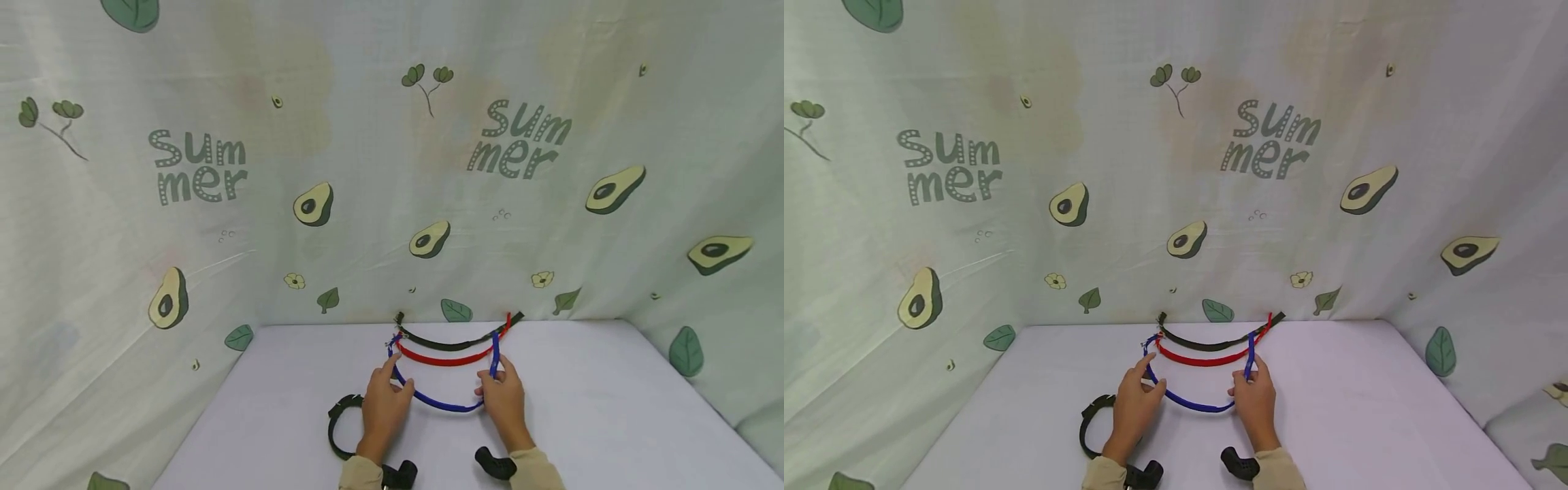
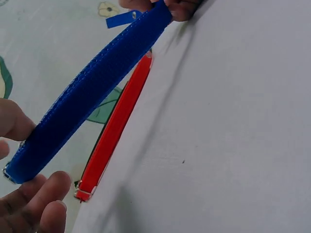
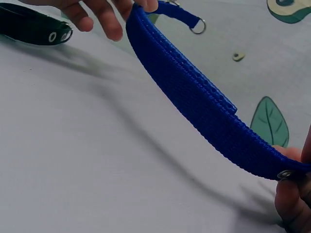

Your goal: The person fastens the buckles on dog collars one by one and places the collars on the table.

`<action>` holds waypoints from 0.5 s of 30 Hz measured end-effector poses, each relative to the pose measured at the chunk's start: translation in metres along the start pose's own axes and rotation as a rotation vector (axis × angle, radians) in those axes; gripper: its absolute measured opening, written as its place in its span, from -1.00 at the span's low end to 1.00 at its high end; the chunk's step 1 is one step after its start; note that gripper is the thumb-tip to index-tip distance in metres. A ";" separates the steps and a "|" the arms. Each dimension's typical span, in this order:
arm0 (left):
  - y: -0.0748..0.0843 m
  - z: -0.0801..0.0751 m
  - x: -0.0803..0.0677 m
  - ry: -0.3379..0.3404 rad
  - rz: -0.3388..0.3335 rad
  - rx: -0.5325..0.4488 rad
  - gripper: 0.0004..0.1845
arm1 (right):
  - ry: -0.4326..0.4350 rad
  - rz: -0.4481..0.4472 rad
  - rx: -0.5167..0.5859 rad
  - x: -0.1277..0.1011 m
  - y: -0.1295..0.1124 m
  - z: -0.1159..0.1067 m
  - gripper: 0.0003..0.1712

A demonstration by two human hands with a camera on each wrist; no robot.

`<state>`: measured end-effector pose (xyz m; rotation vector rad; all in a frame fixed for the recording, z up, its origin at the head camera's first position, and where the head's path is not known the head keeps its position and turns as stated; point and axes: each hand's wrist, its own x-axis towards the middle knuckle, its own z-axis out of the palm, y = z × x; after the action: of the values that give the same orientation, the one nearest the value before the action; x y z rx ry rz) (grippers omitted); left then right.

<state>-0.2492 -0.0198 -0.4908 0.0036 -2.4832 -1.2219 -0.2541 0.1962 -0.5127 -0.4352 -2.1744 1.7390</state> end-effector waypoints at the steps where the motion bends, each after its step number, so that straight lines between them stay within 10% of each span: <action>1: 0.001 0.000 -0.001 -0.003 -0.004 -0.014 -0.35 | -0.003 -0.005 -0.004 -0.002 0.000 -0.001 -0.30; 7: 0.005 0.001 -0.005 -0.050 -0.067 -0.155 -0.04 | 0.032 -0.068 -0.031 -0.010 0.000 -0.002 -0.38; 15: 0.002 -0.004 -0.001 -0.044 -0.129 -0.257 -0.11 | 0.052 -0.085 0.012 -0.007 0.000 0.005 -0.47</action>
<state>-0.2462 -0.0216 -0.4870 0.0707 -2.3756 -1.6031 -0.2499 0.1887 -0.5141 -0.3746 -2.1140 1.6764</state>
